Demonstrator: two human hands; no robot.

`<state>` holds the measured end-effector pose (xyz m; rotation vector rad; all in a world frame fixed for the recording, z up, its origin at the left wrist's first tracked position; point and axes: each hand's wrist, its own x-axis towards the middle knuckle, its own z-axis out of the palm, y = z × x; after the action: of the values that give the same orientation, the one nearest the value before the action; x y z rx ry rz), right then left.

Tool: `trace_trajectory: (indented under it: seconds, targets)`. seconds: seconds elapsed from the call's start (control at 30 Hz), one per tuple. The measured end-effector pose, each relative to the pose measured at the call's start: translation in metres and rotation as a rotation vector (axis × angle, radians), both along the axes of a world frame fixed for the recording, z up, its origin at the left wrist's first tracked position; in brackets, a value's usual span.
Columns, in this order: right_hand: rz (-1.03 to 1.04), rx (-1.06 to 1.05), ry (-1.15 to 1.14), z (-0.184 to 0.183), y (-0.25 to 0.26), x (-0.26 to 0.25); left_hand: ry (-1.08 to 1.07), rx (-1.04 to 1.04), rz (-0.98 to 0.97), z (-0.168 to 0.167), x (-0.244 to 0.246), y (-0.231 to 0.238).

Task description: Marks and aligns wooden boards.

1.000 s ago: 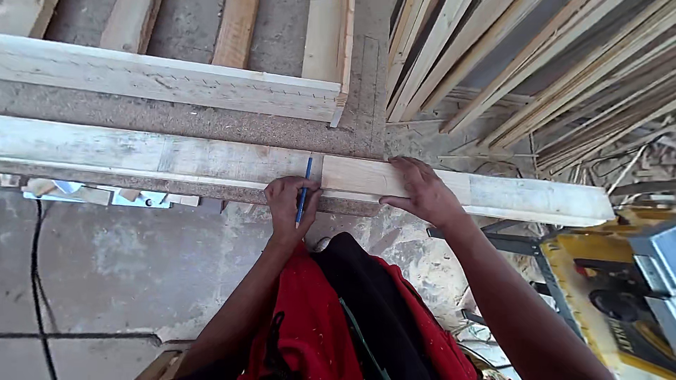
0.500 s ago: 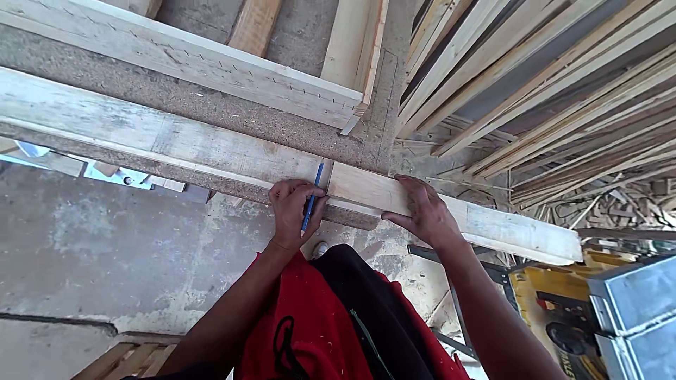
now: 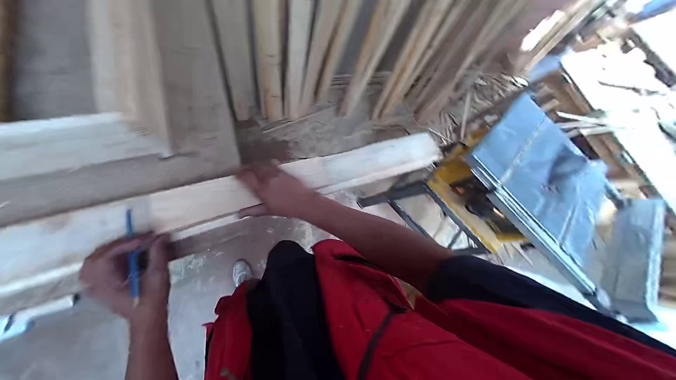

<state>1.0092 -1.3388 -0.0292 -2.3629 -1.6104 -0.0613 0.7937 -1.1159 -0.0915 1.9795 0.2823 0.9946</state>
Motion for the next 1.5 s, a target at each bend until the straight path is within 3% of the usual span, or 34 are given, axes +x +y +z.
trace_trajectory:
  seconds: [0.27, 1.3, 1.5]
  targets:
    - [0.058, 0.025, 0.083, -0.002, 0.001, 0.003, -0.056, -0.118, -0.01, 0.007, 0.003, -0.004]
    - [0.058, 0.092, 0.036, -0.006, -0.004, 0.002, -0.061, -0.038, -0.038, 0.01, 0.007, -0.003]
    - [0.043, 0.123, 0.016, -0.008, -0.003, 0.002, 0.019, 0.092, 0.029, 0.078, 0.015, -0.013]
